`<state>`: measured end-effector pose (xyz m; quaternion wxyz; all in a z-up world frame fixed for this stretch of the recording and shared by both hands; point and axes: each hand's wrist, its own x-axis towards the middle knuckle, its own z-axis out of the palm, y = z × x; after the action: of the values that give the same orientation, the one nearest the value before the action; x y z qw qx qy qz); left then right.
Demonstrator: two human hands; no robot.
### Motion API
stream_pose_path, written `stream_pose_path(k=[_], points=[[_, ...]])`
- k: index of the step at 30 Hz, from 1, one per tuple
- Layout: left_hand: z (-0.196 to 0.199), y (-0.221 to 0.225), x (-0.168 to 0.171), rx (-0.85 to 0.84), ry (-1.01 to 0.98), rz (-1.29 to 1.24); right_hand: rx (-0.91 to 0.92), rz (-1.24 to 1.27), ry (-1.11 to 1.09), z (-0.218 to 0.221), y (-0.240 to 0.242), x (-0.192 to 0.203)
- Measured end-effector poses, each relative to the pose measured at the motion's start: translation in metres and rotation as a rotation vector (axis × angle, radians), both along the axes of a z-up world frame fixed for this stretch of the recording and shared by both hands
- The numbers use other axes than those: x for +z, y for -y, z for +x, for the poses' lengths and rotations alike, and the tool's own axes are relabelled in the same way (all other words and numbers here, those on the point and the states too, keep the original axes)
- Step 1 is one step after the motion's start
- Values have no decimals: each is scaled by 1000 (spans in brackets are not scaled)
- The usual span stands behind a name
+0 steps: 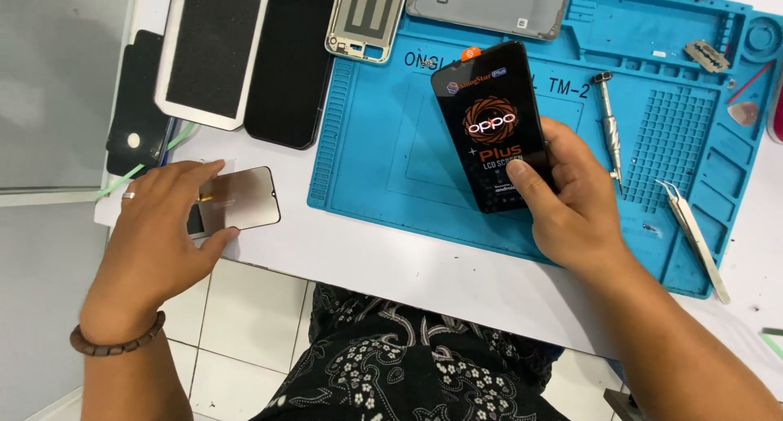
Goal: The person reassembles a disassembled smartphone by inserting the battery into the chassis and connecting the ribbon cable. They then attach the screen assembly to the phone body and test the touchscreen functionality by interacting with the display.
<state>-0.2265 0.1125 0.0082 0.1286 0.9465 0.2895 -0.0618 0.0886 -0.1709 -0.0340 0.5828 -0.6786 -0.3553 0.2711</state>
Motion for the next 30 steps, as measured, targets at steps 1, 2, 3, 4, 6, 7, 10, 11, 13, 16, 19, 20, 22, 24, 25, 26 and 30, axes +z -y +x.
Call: stream_pose_path(k=[1, 2, 3, 4, 6, 7, 10, 11, 13, 16, 19, 20, 22, 24, 25, 26, 30], points=[[2, 0, 1, -6, -3, -6, -6, -6, -3, 0, 0, -1], [4, -1, 2, 8, -19, -11, -8, -10, 2, 0, -1, -1], [7, -1, 4, 22, -36, -15, -10, -14, 6, 0, 0, 0], [9, -1, 4, 13, -32, -17, -19, -16, 10, 1, 0, -1], [12, -3, 6, 55, -74, -55, -25, -25, -34, 1, 0, -1], [13, -5, 4, 46, -70, -56, -33, -25, -29, 3, 0, -1], [14, -6, 3, 100, -136, -88, -14, -4, -52, 4, 1, -4], [14, -4, 3, 139, -133, -95, -1, 5, -56, 5, 1, -4], [17, 1, 8, 176, -126, -98, 10, 21, -55, 5, 1, -4], [21, 9, 14, 286, -208, -106, 19, 6, -53, 7, 0, -4], [11, 9, 7, 255, -163, -70, 22, 13, -56, 6, 1, -6], [6, 6, 2, 173, -95, -38, 14, 10, -75, 7, 1, -6], [-1, 1, -5, 90, -23, -5, 5, 6, -92, 7, 1, -7], [-3, -4, -9, 62, 18, 13, 5, 45, -118, 7, 1, -8], [-2, -5, -10, 59, 23, 12, 2, 44, -113, 8, 2, -9], [-2, -7, -11, 26, 41, 45, 6, 53, -134, 8, 2, -10], [5, -7, -6, 10, 14, 70, -15, 61, -219, 10, 4, -10]])
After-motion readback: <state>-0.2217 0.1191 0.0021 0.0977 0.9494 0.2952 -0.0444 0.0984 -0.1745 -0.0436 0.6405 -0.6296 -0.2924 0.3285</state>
